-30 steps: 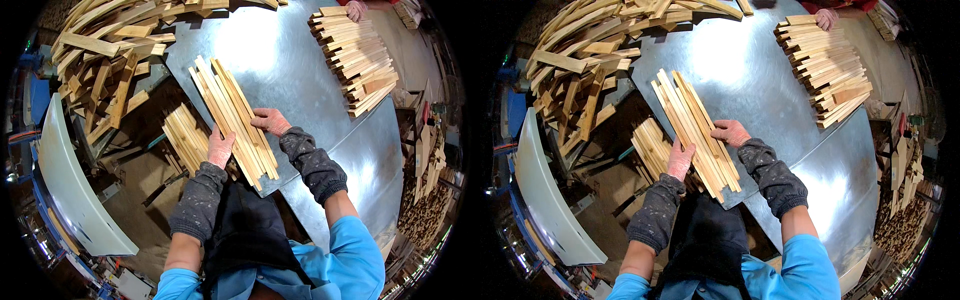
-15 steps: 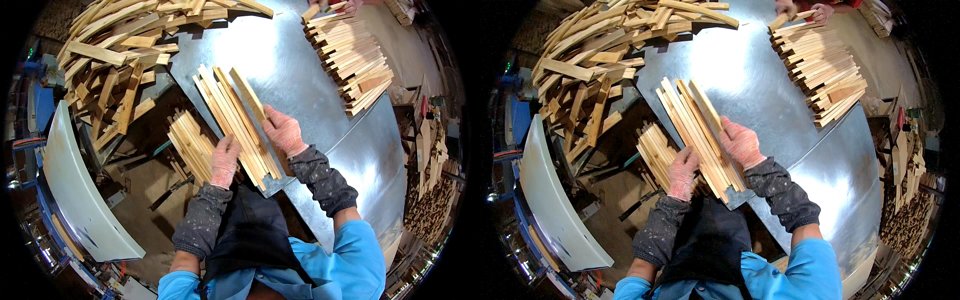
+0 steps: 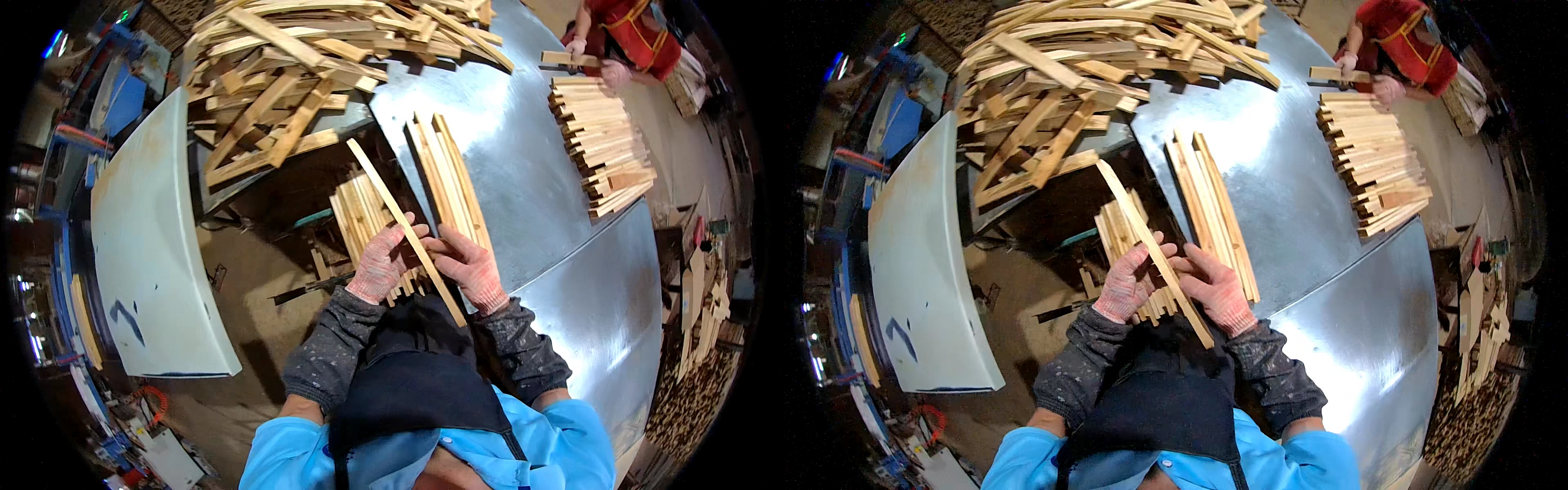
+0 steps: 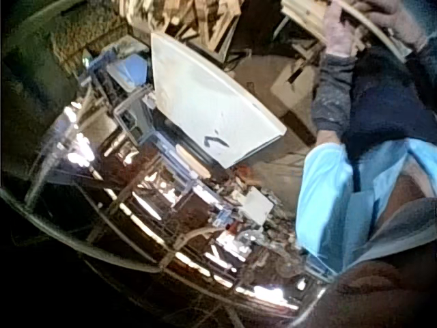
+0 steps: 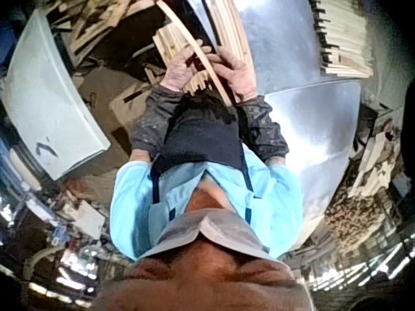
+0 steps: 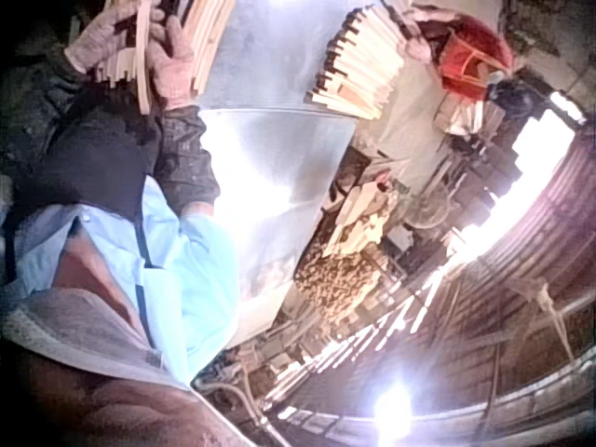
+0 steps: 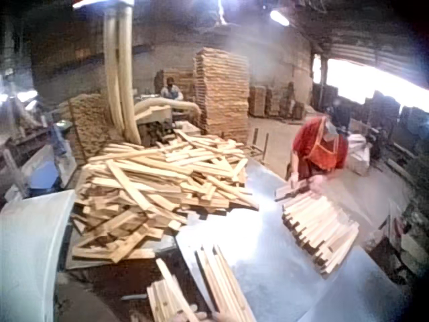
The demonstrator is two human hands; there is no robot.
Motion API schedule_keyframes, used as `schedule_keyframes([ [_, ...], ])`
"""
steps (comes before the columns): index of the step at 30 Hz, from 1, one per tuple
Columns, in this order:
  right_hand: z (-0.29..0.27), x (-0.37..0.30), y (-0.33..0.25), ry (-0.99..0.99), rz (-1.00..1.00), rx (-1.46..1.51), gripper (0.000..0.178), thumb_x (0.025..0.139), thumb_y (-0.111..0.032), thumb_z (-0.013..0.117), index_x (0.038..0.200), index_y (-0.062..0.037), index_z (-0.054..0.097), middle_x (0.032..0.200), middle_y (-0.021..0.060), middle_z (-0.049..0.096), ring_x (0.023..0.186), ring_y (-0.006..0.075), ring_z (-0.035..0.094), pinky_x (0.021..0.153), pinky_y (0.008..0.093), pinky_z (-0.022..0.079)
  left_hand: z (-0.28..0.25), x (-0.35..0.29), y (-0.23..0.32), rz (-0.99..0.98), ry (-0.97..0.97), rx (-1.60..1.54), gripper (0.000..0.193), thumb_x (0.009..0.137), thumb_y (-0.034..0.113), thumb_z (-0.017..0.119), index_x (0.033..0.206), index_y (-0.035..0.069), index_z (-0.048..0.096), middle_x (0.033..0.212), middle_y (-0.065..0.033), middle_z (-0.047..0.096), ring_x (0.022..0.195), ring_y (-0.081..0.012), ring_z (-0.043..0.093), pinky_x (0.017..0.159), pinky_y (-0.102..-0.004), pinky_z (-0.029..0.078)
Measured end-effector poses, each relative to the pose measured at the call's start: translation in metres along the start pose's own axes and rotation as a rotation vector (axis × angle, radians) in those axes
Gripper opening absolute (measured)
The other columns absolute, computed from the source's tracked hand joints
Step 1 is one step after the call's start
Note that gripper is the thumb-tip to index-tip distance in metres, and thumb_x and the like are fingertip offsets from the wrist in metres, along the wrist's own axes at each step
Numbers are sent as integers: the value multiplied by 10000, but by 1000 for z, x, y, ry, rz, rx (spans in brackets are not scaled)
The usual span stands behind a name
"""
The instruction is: The person gathers small wooden planks from a metal table and stacks them into neat piles. They then transfer these stacks onto a moving conveyor belt for further processing.
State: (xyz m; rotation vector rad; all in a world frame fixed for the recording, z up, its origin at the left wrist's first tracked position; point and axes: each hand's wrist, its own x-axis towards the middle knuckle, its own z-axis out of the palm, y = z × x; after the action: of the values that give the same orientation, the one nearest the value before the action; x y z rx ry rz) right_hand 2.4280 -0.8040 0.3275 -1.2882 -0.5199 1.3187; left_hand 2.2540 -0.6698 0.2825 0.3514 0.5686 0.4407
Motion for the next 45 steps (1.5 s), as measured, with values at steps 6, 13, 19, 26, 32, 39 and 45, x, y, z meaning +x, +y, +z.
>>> schedule_keyframes([
  [6, 58, -52, 37, 77, 88, -87, 667, 1007, -119, 753, 1587, 62, 477, 1434, 175, 678, 1301, 205, 637, 1125, 340, 503, -35, -64, 19, 93, -13, -19, 576, 1104, 369, 624, 1555, 42, 480, 1347, -161, 671, 1216, -317, 694, 1046, -536, 594],
  [13, 99, -103, 75, -51, 48, -322, 718, 1053, -324, 727, 1622, 20, 456, 1355, 105, 686, 1210, 164, 632, 1054, 311, 507, -82, -109, 15, 77, -4, -108, 551, 1120, 388, 584, 1536, 33, 514, 1336, -153, 706, 1236, -334, 699, 1081, -538, 575],
  [19, 125, -152, 71, 6, 253, -257, 808, 1016, -220, 778, 1647, 66, 363, 1503, 195, 616, 1318, 232, 616, 1100, 338, 503, -96, -126, -14, 40, 10, -97, 586, 1104, 461, 612, 1527, 61, 547, 1301, -145, 719, 1142, -338, 739, 1006, -530, 621],
  [26, 127, -197, 73, 117, 217, -109, 776, 1016, -196, 770, 1638, 67, 386, 1338, 149, 691, 1095, 176, 674, 951, 312, 555, -69, -132, -41, -21, 8, -125, 499, 1104, 481, 609, 1403, 81, 625, 1093, -109, 752, 996, -293, 754, 949, -510, 636],
  [32, 105, -232, 70, 114, 166, 13, 786, 1027, -257, 759, 1666, -3, 379, 1201, 66, 708, 917, 116, 662, 791, 271, 561, -40, -116, -78, -96, -28, -109, 528, 1099, 517, 592, 1388, 81, 660, 981, -59, 725, 886, -227, 737, 878, -474, 653],
  [39, 82, -279, 64, 146, 84, 50, 681, 1037, -225, 726, 1645, -88, 453, 970, -17, 641, 816, 67, 610, 700, 244, 527, -4, -98, -141, -279, -179, -243, 455, 1080, 527, 615, 1184, 91, 693, 864, -26, 699, 765, -211, 716, 830, -453, 650],
  [45, 61, -319, 87, 212, 34, 426, 793, 1037, -377, 728, 1666, -41, 382, 1186, 123, 697, 871, 156, 723, 724, 282, 616, 26, -102, -172, -297, -36, 43, 428, 1105, 494, 602, 1154, 78, 687, 878, -76, 713, 780, -262, 732, 770, -476, 657],
])
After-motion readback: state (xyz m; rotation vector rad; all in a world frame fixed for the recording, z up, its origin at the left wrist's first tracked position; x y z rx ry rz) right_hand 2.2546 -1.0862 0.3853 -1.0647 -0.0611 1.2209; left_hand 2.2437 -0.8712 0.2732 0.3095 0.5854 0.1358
